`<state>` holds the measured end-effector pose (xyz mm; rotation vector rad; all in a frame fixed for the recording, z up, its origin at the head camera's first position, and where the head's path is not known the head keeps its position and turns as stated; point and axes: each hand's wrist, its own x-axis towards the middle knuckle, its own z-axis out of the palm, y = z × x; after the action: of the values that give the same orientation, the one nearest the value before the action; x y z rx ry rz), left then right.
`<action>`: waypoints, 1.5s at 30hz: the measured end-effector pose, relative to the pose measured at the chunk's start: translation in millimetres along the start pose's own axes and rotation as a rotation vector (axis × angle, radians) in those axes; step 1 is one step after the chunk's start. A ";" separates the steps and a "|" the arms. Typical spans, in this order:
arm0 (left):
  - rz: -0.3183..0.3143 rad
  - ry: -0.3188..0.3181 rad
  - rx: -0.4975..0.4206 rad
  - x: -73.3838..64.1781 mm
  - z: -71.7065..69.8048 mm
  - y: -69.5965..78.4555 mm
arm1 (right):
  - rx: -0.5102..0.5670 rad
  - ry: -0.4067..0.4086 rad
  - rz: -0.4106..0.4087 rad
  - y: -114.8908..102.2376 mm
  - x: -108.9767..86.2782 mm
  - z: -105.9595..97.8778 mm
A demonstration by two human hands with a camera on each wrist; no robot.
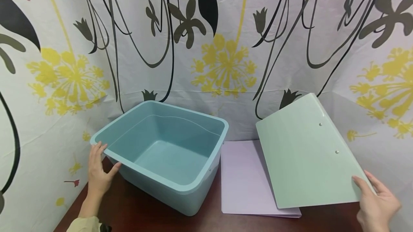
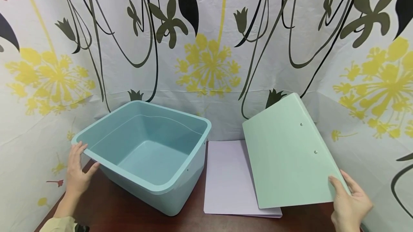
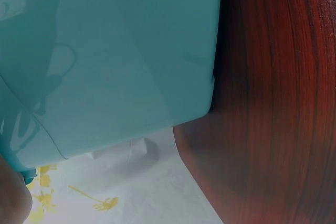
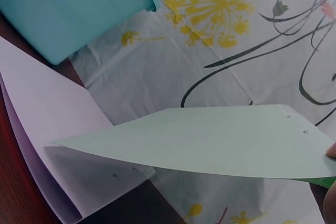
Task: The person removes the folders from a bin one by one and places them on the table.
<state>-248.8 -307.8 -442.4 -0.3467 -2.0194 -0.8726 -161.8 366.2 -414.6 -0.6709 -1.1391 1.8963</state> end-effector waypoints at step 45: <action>-0.010 -0.002 0.016 0.1 0.7 1.2 | -0.877 -0.111 0.093 25.6 34.8 -25.9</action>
<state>-248.6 -306.4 -442.0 -0.3289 -2.0303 -0.8616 -170.0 400.7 -450.4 -1.0962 -2.0628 1.4564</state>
